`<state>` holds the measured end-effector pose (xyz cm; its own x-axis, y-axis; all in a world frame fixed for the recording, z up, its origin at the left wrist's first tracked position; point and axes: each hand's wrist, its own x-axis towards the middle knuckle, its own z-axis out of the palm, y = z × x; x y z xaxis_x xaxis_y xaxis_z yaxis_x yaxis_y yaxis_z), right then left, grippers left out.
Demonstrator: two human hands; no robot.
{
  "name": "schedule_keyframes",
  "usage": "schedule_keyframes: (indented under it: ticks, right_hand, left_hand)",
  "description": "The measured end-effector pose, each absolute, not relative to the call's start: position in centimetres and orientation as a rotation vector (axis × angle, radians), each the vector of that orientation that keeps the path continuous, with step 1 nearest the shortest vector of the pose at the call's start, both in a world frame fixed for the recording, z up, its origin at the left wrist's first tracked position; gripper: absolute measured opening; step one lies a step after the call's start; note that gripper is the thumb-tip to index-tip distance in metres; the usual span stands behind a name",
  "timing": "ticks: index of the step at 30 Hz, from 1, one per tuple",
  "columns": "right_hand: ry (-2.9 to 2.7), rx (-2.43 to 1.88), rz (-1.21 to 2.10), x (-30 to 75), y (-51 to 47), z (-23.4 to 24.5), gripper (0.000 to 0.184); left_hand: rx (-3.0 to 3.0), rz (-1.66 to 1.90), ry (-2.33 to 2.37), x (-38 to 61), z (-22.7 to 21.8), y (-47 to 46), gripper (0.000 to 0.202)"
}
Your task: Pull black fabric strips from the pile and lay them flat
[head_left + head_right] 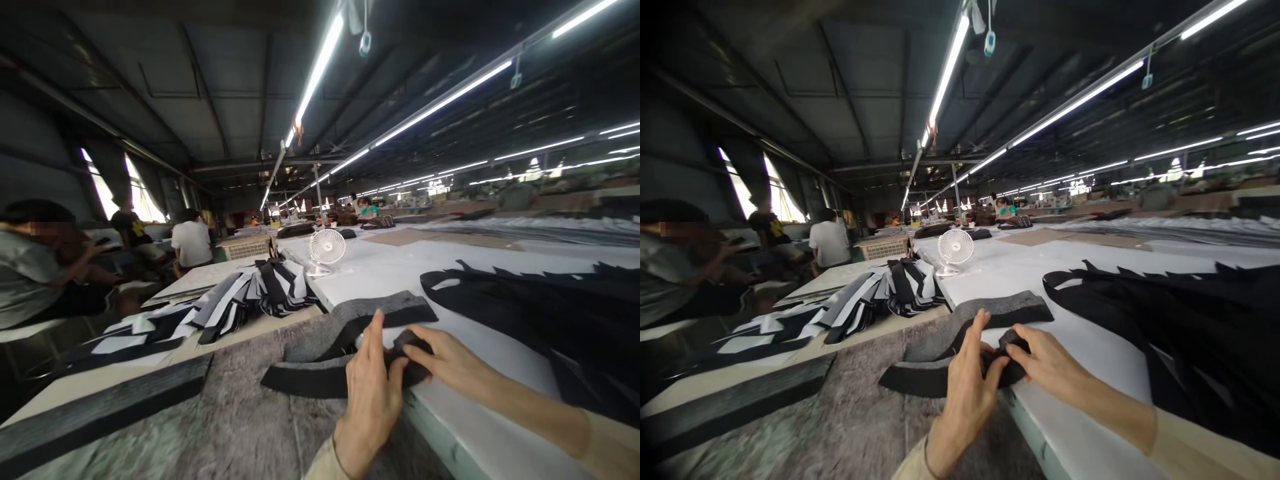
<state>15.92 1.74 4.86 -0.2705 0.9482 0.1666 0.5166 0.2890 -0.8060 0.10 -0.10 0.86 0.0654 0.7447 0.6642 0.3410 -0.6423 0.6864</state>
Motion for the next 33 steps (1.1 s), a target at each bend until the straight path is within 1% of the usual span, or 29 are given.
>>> schedule_keyframes:
  ticks: [2,5,8,10,13,16,18,22,23,25,29,31,33]
  right_hand:
    - [-1.922,-1.329,0.803,16.6,2.4,4.7,0.021]
    - [-1.953,-1.324,0.783,16.8,2.7,5.0,0.022]
    - [-1.981,-1.283,0.766,16.2,2.5,5.8,0.026]
    - [-1.945,-1.277,0.737,16.3,2.5,6.3,0.027]
    - [-1.861,-1.328,0.719,17.8,2.8,6.7,0.027]
    - [-1.904,-1.381,0.852,19.5,2.8,6.3,0.027]
    - [-1.953,-1.361,0.991,20.0,2.6,6.2,0.029]
    - [-1.864,-1.343,1.175,20.2,1.6,6.7,0.033]
    - [-1.821,-1.358,1.202,20.4,1.5,6.9,0.032]
    - [-1.759,-1.404,1.235,21.1,1.3,7.2,0.028]
    - [-1.74,-1.502,1.257,23.3,1.2,6.9,0.024]
    - [-1.754,-1.498,1.274,24.3,1.2,6.6,0.028]
    - [-1.807,-1.464,1.275,25.2,1.3,6.4,0.031]
  left_hand:
    - [1.614,1.684,0.921,-1.1,2.1,0.3,0.059]
    - [1.018,1.71,0.666,-3.8,4.2,1.5,0.037]
    - [0.744,1.645,0.566,-6.2,5.4,2.6,0.021]
    - [0.706,1.623,0.561,-7.4,5.6,2.9,0.019]
    - [0.781,1.622,0.604,-8.6,5.7,2.5,0.022]
    - [1.023,1.621,0.664,-8.1,5.9,1.9,0.027]
    - [1.283,1.502,0.733,-6.4,5.8,1.8,0.034]
    - [1.886,1.083,0.923,-1.4,5.3,2.8,0.05]
    - [1.956,0.991,0.944,-0.2,5.1,3.1,0.049]
    - [1.975,0.86,0.944,1.6,4.9,3.6,0.042]
    - [2.061,0.772,0.965,3.9,4.5,4.3,0.025]
    - [2.144,0.75,1.05,4.7,4.4,4.5,0.023]
    - [2.211,0.728,1.117,5.3,4.2,4.6,0.029]
